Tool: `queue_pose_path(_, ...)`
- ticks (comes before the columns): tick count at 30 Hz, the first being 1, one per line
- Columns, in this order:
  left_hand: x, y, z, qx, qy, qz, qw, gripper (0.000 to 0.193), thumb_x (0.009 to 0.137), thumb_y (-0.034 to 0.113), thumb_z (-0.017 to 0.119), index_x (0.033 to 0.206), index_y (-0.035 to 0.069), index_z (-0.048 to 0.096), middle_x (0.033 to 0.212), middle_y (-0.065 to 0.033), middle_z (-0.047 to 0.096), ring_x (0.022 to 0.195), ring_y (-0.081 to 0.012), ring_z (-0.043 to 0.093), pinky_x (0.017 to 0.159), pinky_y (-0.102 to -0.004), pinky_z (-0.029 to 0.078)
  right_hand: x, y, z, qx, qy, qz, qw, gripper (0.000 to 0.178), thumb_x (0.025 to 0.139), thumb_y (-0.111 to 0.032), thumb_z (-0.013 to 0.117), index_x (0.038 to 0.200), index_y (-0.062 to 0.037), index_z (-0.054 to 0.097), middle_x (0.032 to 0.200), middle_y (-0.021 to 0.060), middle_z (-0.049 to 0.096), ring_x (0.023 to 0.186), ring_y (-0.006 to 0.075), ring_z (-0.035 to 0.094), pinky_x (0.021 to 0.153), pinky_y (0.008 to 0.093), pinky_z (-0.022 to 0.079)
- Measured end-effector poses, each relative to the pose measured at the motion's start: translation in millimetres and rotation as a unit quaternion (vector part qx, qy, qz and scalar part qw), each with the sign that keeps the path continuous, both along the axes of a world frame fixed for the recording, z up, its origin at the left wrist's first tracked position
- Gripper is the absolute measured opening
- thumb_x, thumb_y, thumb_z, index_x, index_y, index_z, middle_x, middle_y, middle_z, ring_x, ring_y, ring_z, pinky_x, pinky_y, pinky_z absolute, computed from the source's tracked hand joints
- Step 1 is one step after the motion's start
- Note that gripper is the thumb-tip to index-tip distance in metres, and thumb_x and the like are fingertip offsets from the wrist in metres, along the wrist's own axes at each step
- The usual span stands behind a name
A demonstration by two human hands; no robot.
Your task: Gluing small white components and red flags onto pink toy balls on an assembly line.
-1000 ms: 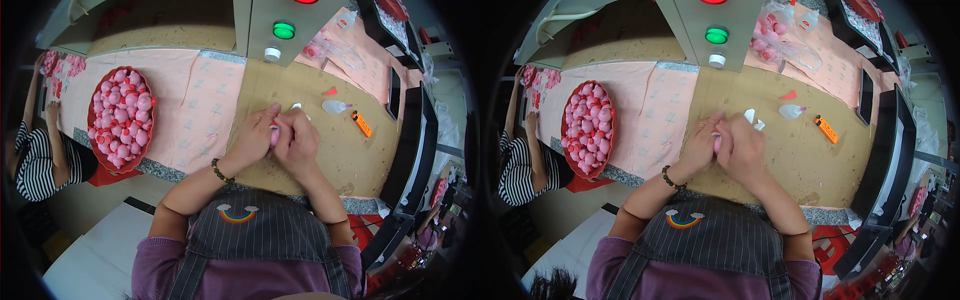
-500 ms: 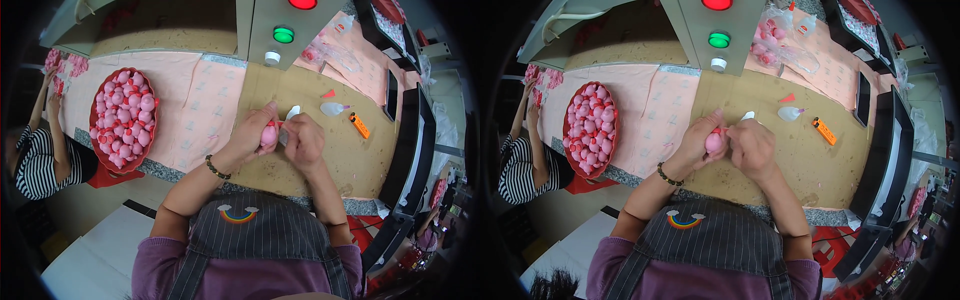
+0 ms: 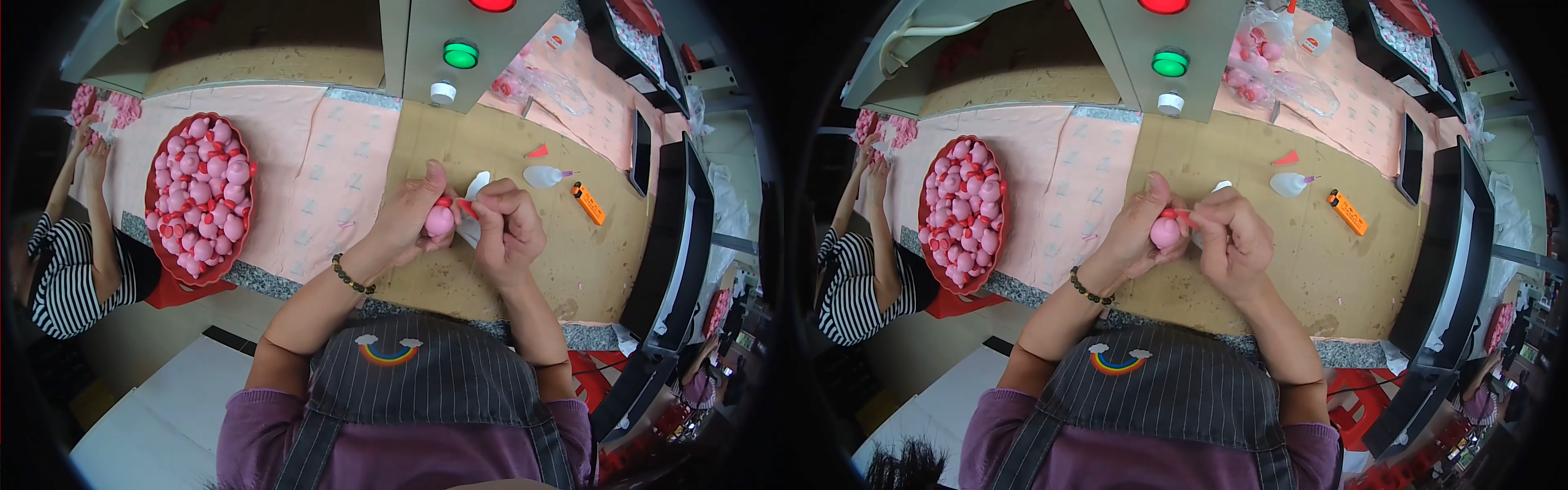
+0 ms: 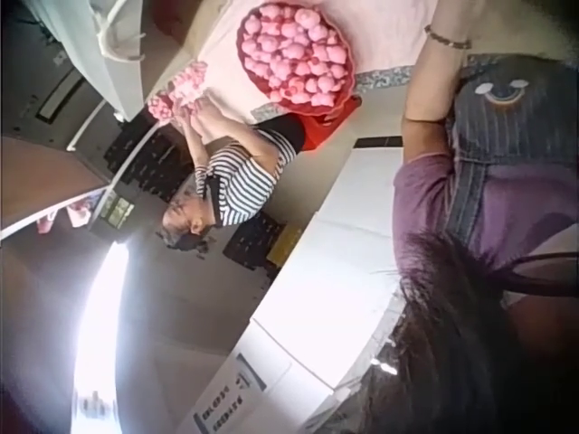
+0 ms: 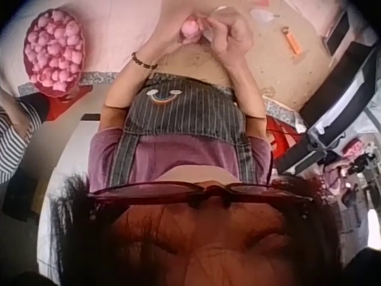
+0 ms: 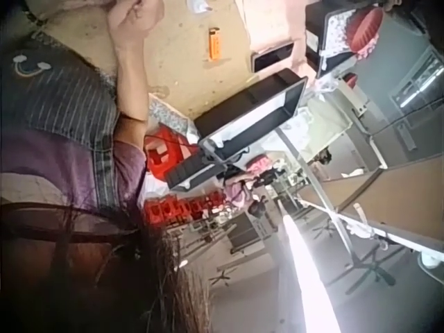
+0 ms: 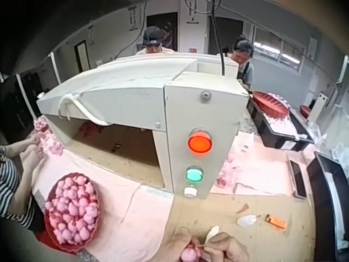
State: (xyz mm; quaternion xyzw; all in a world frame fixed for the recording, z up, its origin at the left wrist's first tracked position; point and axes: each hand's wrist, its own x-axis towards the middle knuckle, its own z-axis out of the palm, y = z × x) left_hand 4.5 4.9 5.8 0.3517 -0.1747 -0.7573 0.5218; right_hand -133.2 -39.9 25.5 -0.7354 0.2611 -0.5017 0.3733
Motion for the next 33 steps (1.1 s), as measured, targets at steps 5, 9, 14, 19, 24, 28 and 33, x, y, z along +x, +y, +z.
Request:
queue_pose_path(5, -10.5, -0.2, 0.2, 0.069, 0.017, 0.081, 0.994, 0.059, 0.093, 0.055, 0.031, 0.066, 0.006, 0.052, 0.053, -0.0011, 0.043, 0.043, -0.0096, 0.038, 0.039, -0.0223, 0.029, 17.8, -1.2, 6.3, -0.241, 0.085, 0.035, 0.966, 0.017, 0.062, 0.006, 0.061, 0.075, -0.0011, 0.053, 0.069, 0.0111, 0.054, 0.059, 0.0264, 0.059, 0.050, 0.0323, 0.048)
queue_pose_path(9, -0.3, 1.1, 2.8, 0.022, -0.040, -0.001, 0.999, 0.058, 0.093, 0.054, 0.028, 0.066, 0.007, 0.049, 0.051, -0.0002, 0.039, 0.041, -0.0089, 0.032, 0.038, -0.0228, 0.026, 10.6, -9.5, -4.8, -0.234, 0.065, 0.044, 0.969, 0.017, 0.061, 0.007, 0.060, 0.074, -0.0012, 0.053, 0.068, 0.0112, 0.054, 0.058, 0.0265, 0.057, 0.048, 0.0334, 0.046)
queue_pose_path(14, 7.5, -2.8, 2.3, 0.014, 0.146, -0.054, 0.988, 0.050, 0.095, 0.048, 0.032, 0.068, 0.009, 0.046, 0.050, -0.0002, 0.036, 0.037, -0.0094, 0.028, 0.035, -0.0224, 0.022, -3.7, -13.9, -11.8, -0.049, 0.033, -0.014, 0.998, 0.014, 0.070, 0.013, 0.058, 0.075, 0.0018, 0.053, 0.066, 0.0118, 0.054, 0.054, 0.0207, 0.055, 0.046, 0.0284, 0.042)
queue_pose_path(19, 4.5, -4.2, 12.8, 0.100, 0.101, -0.011, 0.990, 0.046, 0.095, 0.047, 0.035, 0.070, 0.010, 0.047, 0.051, 0.0018, 0.037, 0.037, -0.0069, 0.029, 0.035, -0.0228, 0.024, 10.6, 8.6, 5.0, -0.064, 0.026, 0.020, 0.997, 0.009, 0.078, 0.010, 0.055, 0.078, 0.0028, 0.050, 0.068, 0.0117, 0.056, 0.058, 0.0167, 0.056, 0.052, 0.0255, 0.044)
queue_pose_path(24, -10.2, -5.1, 2.0, 0.078, -0.012, 0.076, 0.994, 0.040, 0.095, 0.042, 0.039, 0.073, 0.010, 0.049, 0.054, 0.0036, 0.041, 0.042, -0.0049, 0.035, 0.036, -0.0230, 0.028, 21.8, 5.7, 0.6, -0.156, 0.121, -0.037, 0.980, 0.011, 0.074, 0.010, 0.056, 0.079, 0.0012, 0.051, 0.066, 0.0123, 0.055, 0.052, 0.0227, 0.056, 0.045, 0.0292, 0.043)
queue_pose_path(28, -13.0, -8.0, 4.3, 0.073, 0.000, 0.141, 0.987, 0.038, 0.095, 0.038, 0.039, 0.073, 0.009, 0.050, 0.058, 0.0029, 0.044, 0.050, -0.0059, 0.041, 0.044, -0.0215, 0.034, 31.8, 13.1, -1.6, -0.095, 0.129, -0.067, 0.985, 0.011, 0.075, 0.010, 0.056, 0.079, 0.0009, 0.051, 0.065, 0.0118, 0.053, 0.051, 0.0226, 0.056, 0.044, 0.0302, 0.043)
queue_pose_path(33, -8.8, -5.0, -9.0, 0.052, -0.001, 0.146, 0.988, 0.037, 0.095, 0.037, 0.039, 0.073, 0.010, 0.049, 0.061, 0.0021, 0.045, 0.050, -0.0067, 0.040, 0.045, -0.0215, 0.034, 31.3, 26.5, -2.3, -0.128, 0.153, -0.085, 0.976, 0.010, 0.076, 0.009, 0.056, 0.078, -0.0001, 0.051, 0.064, 0.0113, 0.052, 0.051, 0.0236, 0.056, 0.045, 0.0317, 0.043)
